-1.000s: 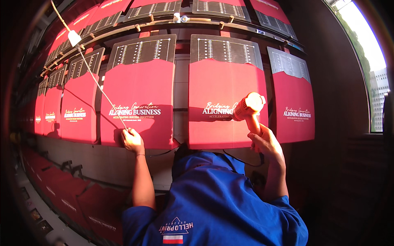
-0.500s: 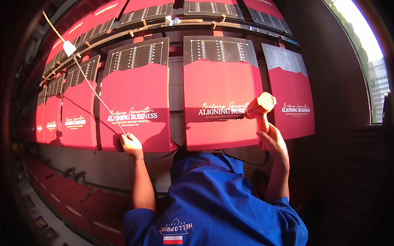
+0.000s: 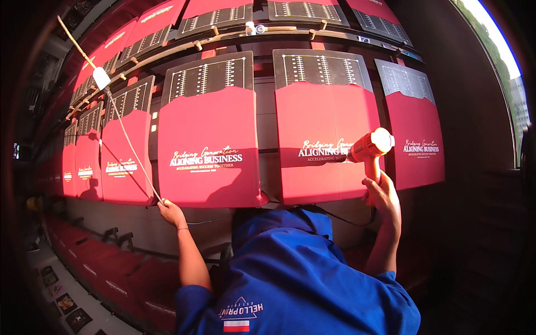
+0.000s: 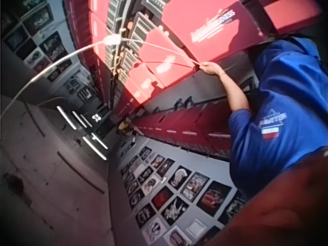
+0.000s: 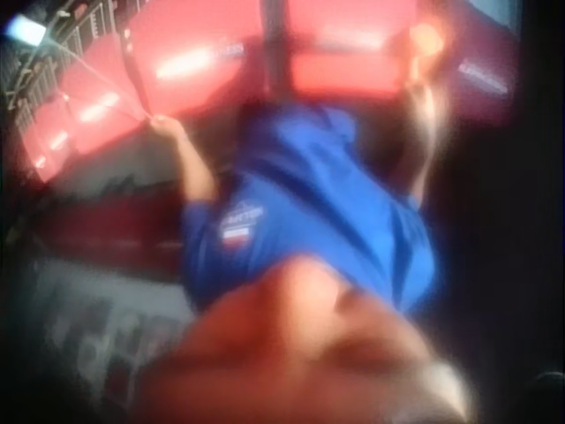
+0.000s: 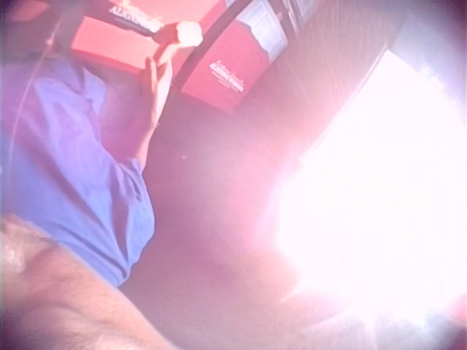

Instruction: The person uses a heat gun to dry ink on screen-printed t-shirts mounted on several boards in a workshop.

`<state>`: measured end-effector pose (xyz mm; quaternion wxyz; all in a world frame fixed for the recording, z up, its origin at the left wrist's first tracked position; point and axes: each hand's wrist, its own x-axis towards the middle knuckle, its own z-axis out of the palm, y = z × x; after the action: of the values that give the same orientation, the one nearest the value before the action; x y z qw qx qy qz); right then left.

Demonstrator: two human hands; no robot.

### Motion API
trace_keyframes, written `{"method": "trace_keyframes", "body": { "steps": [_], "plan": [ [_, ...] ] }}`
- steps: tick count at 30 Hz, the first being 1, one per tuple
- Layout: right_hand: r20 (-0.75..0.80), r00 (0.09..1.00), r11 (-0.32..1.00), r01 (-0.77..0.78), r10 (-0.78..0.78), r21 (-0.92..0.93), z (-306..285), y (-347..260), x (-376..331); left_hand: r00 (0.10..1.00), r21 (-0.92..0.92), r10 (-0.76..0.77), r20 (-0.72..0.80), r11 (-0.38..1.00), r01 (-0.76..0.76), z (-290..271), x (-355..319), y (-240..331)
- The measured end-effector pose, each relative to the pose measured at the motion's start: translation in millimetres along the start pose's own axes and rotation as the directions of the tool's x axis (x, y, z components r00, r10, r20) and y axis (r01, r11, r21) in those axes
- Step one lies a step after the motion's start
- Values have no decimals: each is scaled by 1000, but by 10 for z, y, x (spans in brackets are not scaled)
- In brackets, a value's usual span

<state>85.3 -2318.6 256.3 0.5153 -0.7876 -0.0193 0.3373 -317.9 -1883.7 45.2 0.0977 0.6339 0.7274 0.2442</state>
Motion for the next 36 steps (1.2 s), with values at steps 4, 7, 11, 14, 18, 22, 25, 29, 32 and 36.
{"method": "trace_keyframes", "body": {
  "steps": [4,7,11,14,18,22,25,29,32,36],
  "plan": [
    [150,989,996,-4,-9,88,1115,-206,-141,997,-62,-56,-45,997,53,-60,672,-599],
    [373,926,995,-86,62,47,1872,-455,-152,991,-90,-77,-106,994,67,-91,1224,-1112],
    [295,953,995,39,-66,95,2726,-510,-177,985,-37,-75,-158,997,71,-149,1952,-1419],
    [201,978,998,55,-62,41,3053,-651,-234,978,-60,-73,-193,996,62,-32,2363,-1695],
    [142,990,1000,24,-25,6,3290,-771,-308,962,-51,-32,-270,998,19,210,2710,-1956],
    [128,992,999,12,-17,42,3460,-851,-354,952,-216,-185,-245,967,132,412,2794,-1885],
    [91,994,997,65,-68,38,3612,-793,-325,943,-206,-159,-294,973,100,414,2782,-1805],
    [124,992,1000,9,-10,7,3687,-946,-320,935,-192,-200,-291,970,148,376,2785,-1774],
    [71,996,998,62,-62,11,3811,-877,-310,934,-215,-209,-289,965,149,387,2779,-1813],
    [166,986,1000,3,-5,13,3818,-1029,-367,947,-148,-164,-277,981,127,387,2792,-1876]
  ]
}}
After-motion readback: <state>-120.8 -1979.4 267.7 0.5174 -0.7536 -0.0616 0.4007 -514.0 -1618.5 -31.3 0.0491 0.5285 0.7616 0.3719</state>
